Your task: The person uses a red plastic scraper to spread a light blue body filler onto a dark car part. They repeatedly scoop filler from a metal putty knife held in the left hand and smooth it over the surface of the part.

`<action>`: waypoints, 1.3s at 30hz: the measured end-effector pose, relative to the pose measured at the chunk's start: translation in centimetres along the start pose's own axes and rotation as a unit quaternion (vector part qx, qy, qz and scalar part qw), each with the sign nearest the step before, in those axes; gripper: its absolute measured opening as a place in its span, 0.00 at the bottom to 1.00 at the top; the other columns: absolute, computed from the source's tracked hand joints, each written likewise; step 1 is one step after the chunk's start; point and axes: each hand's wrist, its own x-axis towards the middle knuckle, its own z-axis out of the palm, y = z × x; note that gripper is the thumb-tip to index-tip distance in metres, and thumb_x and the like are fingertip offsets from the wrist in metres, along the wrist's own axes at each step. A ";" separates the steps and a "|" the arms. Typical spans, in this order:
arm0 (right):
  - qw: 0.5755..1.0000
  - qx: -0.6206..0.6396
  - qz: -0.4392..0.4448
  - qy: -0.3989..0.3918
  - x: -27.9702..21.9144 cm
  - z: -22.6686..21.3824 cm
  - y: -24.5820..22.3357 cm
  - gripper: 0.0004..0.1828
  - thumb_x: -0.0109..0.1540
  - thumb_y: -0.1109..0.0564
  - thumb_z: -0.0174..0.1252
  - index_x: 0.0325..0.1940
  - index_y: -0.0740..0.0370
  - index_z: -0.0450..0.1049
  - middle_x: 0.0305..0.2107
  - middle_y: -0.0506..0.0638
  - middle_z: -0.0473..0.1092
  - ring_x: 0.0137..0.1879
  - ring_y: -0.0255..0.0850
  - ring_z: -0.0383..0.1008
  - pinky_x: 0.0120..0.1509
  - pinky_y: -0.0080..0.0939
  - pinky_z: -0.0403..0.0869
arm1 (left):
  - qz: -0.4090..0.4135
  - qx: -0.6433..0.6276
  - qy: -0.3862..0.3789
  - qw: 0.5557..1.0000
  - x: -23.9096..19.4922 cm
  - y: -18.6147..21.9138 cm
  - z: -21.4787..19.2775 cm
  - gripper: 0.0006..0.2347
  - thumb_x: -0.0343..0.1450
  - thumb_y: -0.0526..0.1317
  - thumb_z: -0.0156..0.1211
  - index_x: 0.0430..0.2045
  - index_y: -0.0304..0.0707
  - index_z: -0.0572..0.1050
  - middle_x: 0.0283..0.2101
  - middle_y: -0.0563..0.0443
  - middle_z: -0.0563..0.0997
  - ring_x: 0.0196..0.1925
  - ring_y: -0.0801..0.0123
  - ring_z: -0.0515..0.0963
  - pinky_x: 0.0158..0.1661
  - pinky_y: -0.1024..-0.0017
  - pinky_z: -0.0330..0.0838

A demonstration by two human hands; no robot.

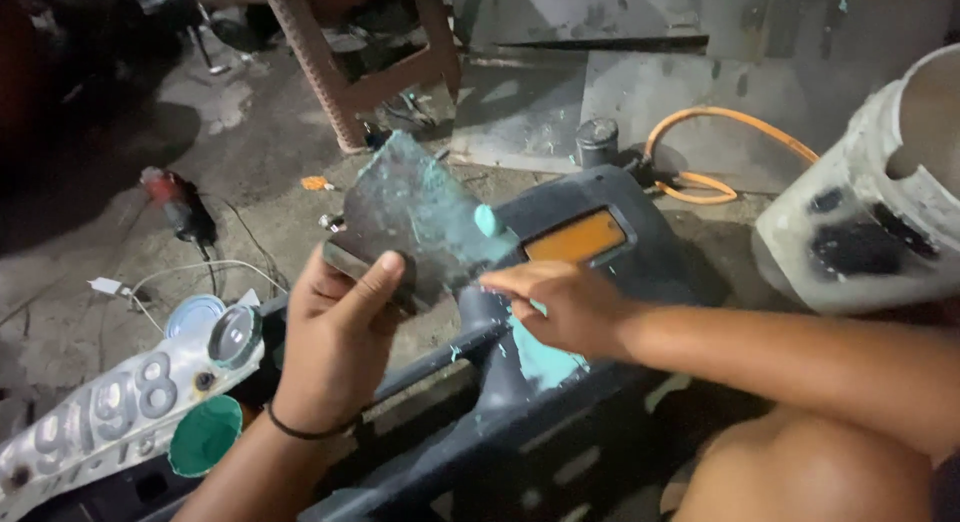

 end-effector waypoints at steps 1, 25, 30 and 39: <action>1.000 0.000 0.004 -0.003 -0.3 -0.7 0.4 0.21 0.62 0.64 0.51 0.58 0.61 0.77 0.40 0.61 0.80 0.47 0.58 0.81 0.51 0.55 0.78 | -0.005 -0.002 0.001 1.000 -0.1 0.1 -0.1 0.07 0.69 0.28 0.62 0.38 0.31 0.73 0.33 0.37 0.79 0.34 0.47 0.86 0.38 0.45 0.85; 0.904 -0.355 -0.235 -0.046 -8.3 1.6 8.9 0.20 0.62 0.53 0.52 0.59 0.54 0.74 0.51 0.51 0.76 0.46 0.47 0.77 0.44 0.46 0.76 | -0.052 0.159 0.022 0.986 2.1 -0.4 -3.2 0.07 0.75 0.32 0.57 0.45 0.37 0.73 0.39 0.44 0.81 0.41 0.54 0.86 0.40 0.47 0.84; 0.911 -0.255 -0.299 -0.126 -11.7 0.9 7.8 0.20 0.62 0.53 0.46 0.55 0.60 0.73 0.48 0.57 0.75 0.43 0.51 0.76 0.39 0.48 0.75 | -0.051 0.157 0.024 0.986 1.8 -0.3 -2.6 0.06 0.75 0.32 0.57 0.45 0.37 0.73 0.39 0.44 0.81 0.41 0.55 0.86 0.42 0.47 0.84; 0.922 -0.134 -0.079 -0.354 -11.4 -4.6 0.4 0.12 0.59 0.53 0.54 0.36 0.58 0.81 0.30 0.50 0.79 0.36 0.48 0.77 0.43 0.46 0.75 | -0.053 0.155 0.011 0.986 1.3 -0.7 -1.7 0.06 0.75 0.32 0.58 0.44 0.36 0.73 0.38 0.43 0.81 0.42 0.52 0.86 0.42 0.45 0.84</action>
